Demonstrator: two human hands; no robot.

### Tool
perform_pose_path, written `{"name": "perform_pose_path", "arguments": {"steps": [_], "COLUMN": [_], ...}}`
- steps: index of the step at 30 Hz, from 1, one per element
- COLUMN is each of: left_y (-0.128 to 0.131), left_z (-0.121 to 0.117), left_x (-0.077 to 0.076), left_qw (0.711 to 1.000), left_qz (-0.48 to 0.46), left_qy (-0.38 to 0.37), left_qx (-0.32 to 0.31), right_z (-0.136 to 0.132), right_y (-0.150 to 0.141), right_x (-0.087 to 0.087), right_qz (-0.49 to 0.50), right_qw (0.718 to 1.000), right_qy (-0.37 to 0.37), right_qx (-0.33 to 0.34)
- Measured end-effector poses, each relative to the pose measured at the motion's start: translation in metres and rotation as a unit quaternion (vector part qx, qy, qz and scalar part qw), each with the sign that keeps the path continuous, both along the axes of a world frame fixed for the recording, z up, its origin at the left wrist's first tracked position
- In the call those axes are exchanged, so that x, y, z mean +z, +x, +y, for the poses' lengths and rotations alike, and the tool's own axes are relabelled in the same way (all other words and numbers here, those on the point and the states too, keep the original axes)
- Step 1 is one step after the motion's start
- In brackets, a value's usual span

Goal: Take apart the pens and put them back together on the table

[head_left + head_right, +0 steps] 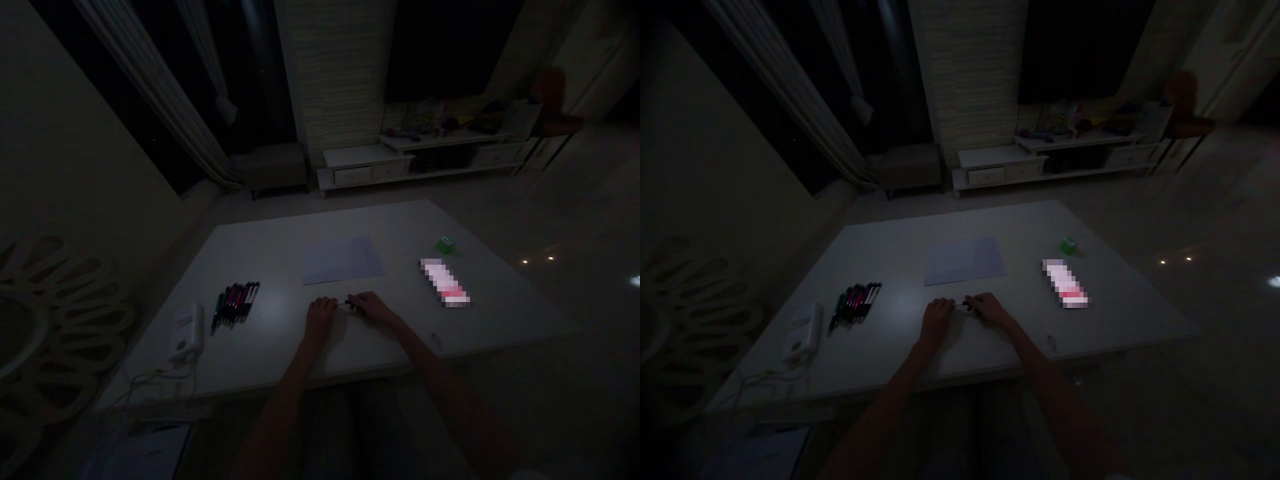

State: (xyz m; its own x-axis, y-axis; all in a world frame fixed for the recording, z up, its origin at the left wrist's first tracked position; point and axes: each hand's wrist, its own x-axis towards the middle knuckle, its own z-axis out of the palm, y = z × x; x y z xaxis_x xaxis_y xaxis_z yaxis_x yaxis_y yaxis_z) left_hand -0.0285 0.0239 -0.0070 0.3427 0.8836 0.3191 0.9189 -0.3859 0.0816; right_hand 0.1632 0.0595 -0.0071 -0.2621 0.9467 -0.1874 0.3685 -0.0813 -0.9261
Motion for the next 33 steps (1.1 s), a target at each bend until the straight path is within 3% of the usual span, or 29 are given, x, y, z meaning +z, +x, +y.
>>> {"name": "perform_pose_path", "arguments": {"steps": [7,12,16,20,24,33], "left_y": [-0.001,-0.001,0.000,0.000,0.001,0.002], "left_z": [0.001,0.000,-0.001,-0.002,-0.003,-0.002], "left_x": [-0.006,-0.006,-0.003,-0.001,0.001,0.000], "left_qw": [1.000,1.000,1.000,0.999,0.999,0.999], "left_qz": [0.002,-0.009,-0.010,-0.012,-0.013,-0.006], "left_qy": [-0.009,0.004,0.009,0.006,0.001,-0.002], "left_qx": [0.006,0.023,0.026,0.029,0.036,0.042], "right_z": [-0.008,-0.007,-0.004,-0.003,-0.002,-0.005], "right_y": [-0.005,-0.003,-0.001,0.000,0.002,0.001], "right_x": [0.007,0.010,0.012,0.013,0.014,0.004], "right_qz": [0.037,0.034,0.041,0.034,0.036,0.072], "right_qw": [0.995,0.999,0.998,0.999,0.998,0.997], "right_qy": [0.095,0.020,0.050,0.000,0.039,-0.003], "right_qx": [-0.004,-0.022,-0.018,-0.017,-0.017,-0.041]}}
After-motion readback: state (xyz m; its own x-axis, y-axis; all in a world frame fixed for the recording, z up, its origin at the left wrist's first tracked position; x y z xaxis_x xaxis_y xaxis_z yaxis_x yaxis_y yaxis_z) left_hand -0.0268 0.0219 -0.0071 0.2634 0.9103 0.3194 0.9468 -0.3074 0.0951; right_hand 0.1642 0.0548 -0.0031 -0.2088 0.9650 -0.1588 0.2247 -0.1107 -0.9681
